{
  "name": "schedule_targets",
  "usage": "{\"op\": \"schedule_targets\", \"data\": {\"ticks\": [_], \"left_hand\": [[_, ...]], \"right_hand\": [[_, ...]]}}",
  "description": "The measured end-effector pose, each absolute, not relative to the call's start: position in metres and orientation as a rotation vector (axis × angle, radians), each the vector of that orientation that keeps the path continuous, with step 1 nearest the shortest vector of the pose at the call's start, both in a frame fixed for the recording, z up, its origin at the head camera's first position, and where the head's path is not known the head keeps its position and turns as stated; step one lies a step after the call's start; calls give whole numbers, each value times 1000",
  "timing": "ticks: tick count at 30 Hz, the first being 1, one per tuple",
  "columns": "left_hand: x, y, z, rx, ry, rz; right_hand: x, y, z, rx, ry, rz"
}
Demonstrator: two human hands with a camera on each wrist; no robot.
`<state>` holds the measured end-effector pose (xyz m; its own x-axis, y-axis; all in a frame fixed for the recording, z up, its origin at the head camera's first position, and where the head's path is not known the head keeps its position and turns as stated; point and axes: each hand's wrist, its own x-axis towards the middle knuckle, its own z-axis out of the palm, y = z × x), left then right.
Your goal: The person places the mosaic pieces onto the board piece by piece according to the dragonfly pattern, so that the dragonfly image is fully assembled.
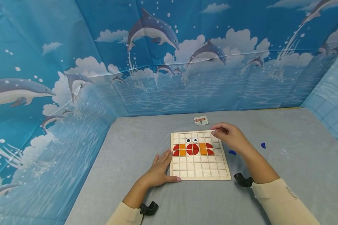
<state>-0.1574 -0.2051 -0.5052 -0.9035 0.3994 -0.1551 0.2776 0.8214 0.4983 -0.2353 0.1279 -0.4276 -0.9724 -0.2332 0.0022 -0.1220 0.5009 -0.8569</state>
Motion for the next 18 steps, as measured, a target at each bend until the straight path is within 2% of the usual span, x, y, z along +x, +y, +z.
{"op": "schedule_targets", "data": {"ticks": [18], "left_hand": [[-158,-206,-505,525,2747,692]], "right_hand": [[-229,174,-454,-346,2598,-1240]]}}
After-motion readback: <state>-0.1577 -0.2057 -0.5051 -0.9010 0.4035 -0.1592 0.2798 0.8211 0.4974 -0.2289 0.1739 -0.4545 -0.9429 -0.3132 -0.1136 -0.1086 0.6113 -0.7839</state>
